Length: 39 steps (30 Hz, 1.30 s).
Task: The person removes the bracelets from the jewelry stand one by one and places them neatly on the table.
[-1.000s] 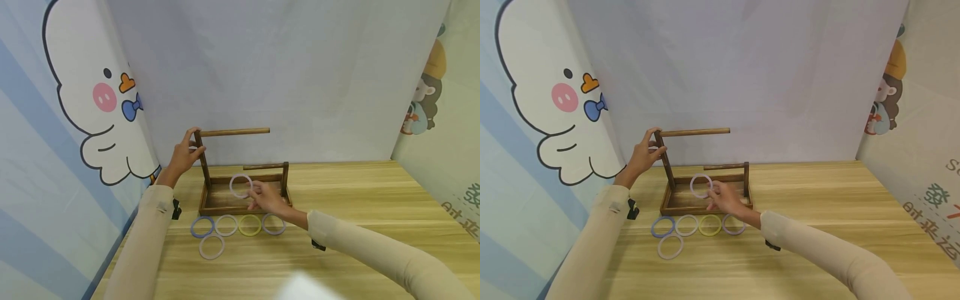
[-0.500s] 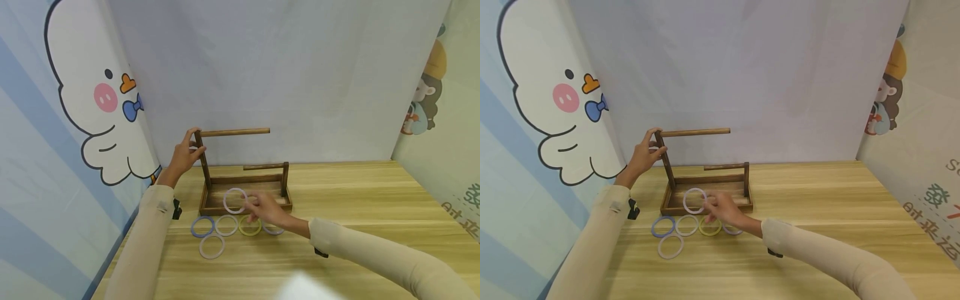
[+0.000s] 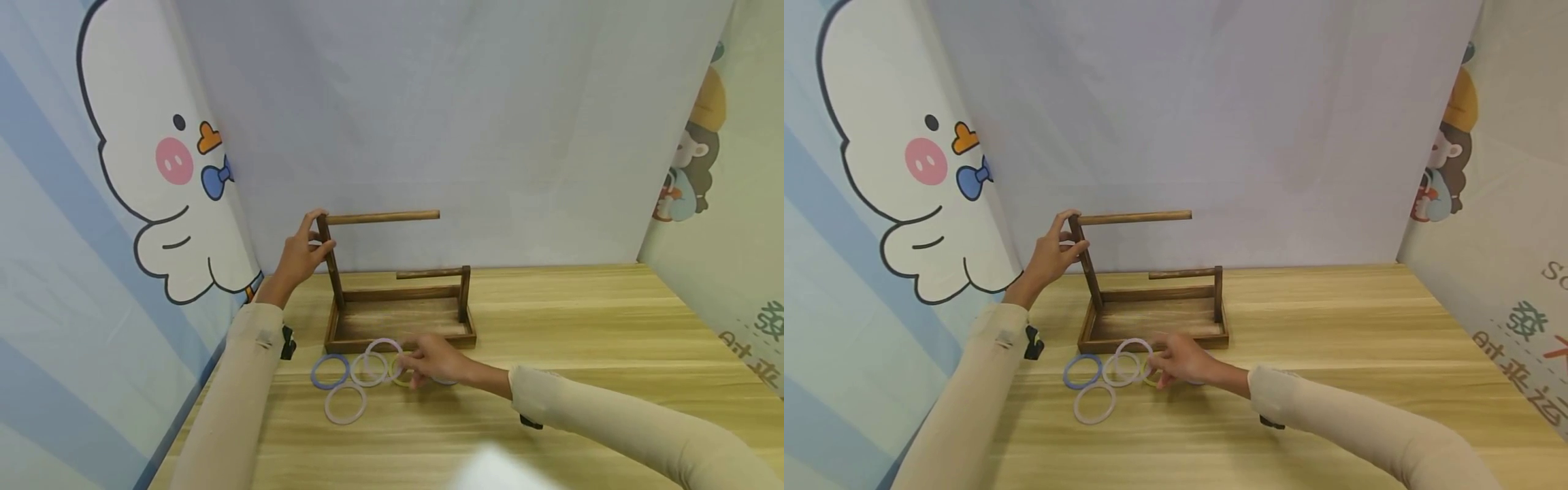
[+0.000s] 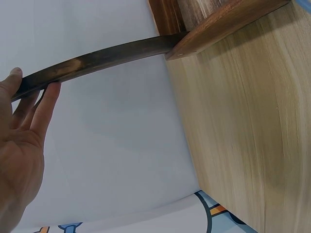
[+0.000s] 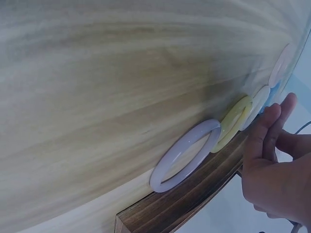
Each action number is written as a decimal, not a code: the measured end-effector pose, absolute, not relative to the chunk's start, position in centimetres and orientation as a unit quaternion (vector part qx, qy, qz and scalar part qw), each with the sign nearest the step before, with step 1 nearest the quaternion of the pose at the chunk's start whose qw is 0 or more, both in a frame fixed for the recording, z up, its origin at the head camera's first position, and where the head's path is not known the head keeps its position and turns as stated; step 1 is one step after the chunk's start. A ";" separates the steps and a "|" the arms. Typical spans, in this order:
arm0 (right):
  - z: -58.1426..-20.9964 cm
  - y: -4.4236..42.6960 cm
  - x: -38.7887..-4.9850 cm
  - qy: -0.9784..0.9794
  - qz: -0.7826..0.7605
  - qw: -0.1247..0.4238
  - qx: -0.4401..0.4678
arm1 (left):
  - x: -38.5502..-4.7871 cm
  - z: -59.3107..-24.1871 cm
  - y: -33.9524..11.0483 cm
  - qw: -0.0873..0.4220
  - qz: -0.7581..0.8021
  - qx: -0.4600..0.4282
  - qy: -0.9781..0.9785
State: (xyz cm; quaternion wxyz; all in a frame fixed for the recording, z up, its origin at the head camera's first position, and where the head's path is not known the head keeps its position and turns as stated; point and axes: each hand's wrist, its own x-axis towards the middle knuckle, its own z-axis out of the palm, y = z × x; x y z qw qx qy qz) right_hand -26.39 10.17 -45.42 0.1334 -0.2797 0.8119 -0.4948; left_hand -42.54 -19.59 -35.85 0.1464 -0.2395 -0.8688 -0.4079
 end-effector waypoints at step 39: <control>-46.4 10.0 -25.1 0.821 -0.470 0.164 -0.279 | -42.2 -35.7 -19.5 0.157 -0.398 -0.240 -0.872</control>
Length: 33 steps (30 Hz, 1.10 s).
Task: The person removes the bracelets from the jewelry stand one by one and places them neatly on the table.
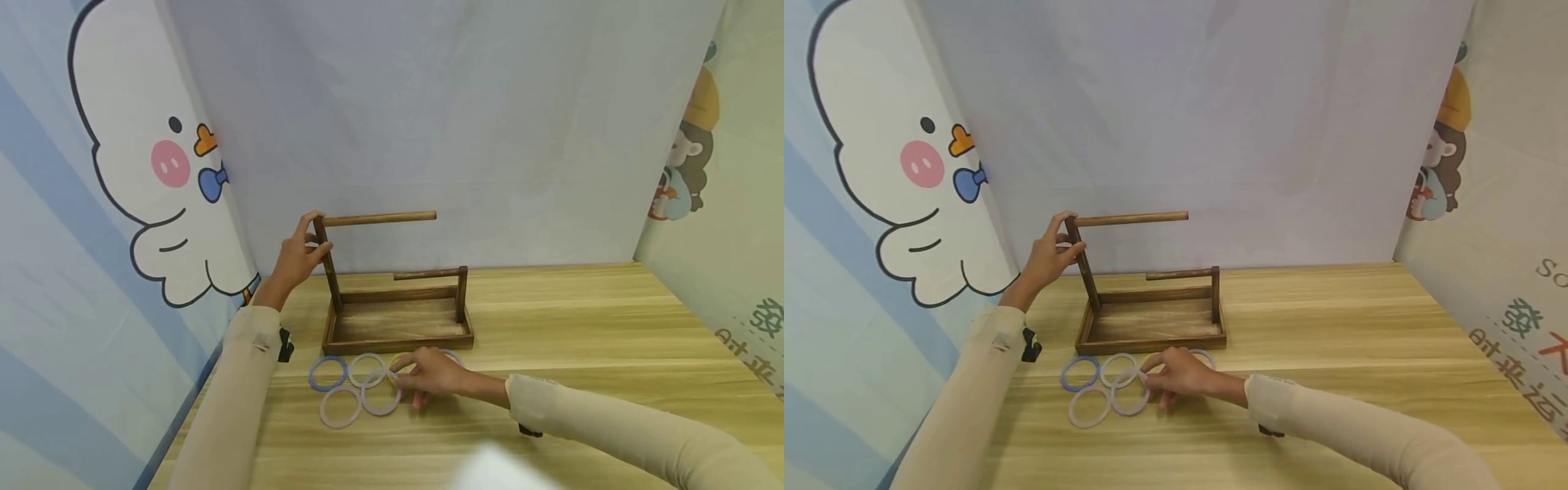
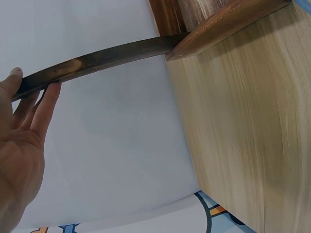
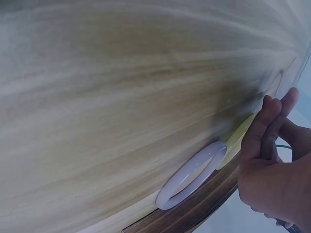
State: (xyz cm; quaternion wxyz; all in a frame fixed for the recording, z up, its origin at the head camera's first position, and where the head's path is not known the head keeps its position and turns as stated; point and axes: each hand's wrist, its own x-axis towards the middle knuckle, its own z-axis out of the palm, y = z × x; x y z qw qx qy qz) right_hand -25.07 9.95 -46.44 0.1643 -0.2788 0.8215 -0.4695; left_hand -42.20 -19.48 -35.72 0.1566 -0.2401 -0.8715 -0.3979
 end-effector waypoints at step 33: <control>-44.3 10.6 -25.7 0.885 -0.365 0.019 -0.290 | -42.8 -35.2 -20.0 0.136 -0.413 -0.250 -0.865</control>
